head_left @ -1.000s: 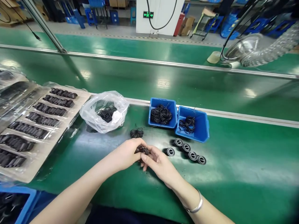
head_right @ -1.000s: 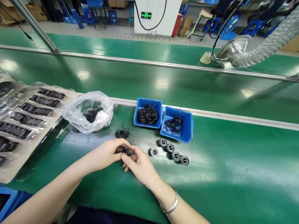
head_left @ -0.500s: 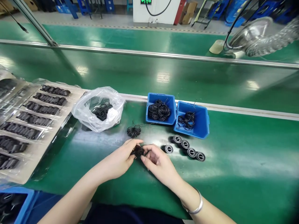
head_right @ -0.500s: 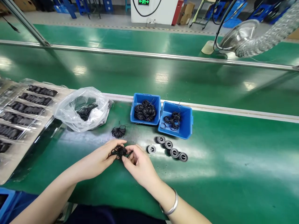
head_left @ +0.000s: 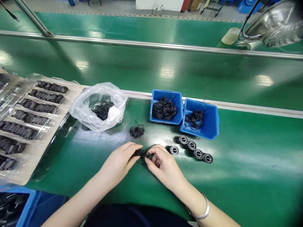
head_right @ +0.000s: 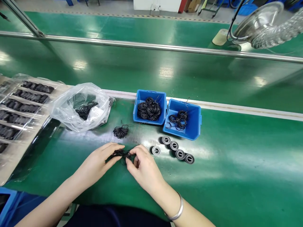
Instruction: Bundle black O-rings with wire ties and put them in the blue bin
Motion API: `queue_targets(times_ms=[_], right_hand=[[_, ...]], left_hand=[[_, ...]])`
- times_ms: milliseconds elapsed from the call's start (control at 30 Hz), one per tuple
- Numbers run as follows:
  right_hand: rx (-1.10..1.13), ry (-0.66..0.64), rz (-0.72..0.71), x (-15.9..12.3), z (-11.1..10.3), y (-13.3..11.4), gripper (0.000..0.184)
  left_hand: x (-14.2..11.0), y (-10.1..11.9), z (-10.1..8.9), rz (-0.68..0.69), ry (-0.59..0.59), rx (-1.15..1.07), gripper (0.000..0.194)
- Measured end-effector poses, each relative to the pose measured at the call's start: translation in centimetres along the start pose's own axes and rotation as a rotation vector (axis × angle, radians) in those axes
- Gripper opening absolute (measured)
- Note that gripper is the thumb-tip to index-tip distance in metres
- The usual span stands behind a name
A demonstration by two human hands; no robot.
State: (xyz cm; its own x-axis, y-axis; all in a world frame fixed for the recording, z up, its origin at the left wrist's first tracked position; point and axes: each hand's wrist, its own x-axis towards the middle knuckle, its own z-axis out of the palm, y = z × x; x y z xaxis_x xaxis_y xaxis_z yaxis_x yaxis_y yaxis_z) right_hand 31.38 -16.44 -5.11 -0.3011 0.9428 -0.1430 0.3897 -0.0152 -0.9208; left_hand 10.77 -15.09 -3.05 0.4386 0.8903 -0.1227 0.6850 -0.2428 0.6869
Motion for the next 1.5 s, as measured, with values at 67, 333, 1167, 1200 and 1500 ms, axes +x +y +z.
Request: queue_targets(times_ms=[67, 333, 1167, 1200, 1500], right_hand=[[-0.01, -0.028, 0.003, -0.1, -0.1, 0.1, 0.011], [0.028, -0.125, -0.036, -0.4, -0.3, 0.5, 0.038], [0.065, 0.063, -0.06, -0.3, -0.5, -0.1, 0.005], [0.083, 0.059, -0.048, -0.3, -0.4, -0.1, 0.004], [0.45, -0.059, 0.136, 0.2, -0.3, -0.4, 0.013]], left_hand=[[-0.4, -0.5, 0.2, 0.01, 0.027, 0.004, 0.034], [-0.7, -1.0, 1.3, 0.13, 0.149, -0.016, 0.029], [-0.8, 0.2, 0.4, 0.181, 0.183, -0.043, 0.039], [-0.7, 0.4, 0.5, 0.162, 0.162, -0.07, 0.046], [0.5, 0.3, 1.4, -0.087, 0.037, -0.683, 0.029]])
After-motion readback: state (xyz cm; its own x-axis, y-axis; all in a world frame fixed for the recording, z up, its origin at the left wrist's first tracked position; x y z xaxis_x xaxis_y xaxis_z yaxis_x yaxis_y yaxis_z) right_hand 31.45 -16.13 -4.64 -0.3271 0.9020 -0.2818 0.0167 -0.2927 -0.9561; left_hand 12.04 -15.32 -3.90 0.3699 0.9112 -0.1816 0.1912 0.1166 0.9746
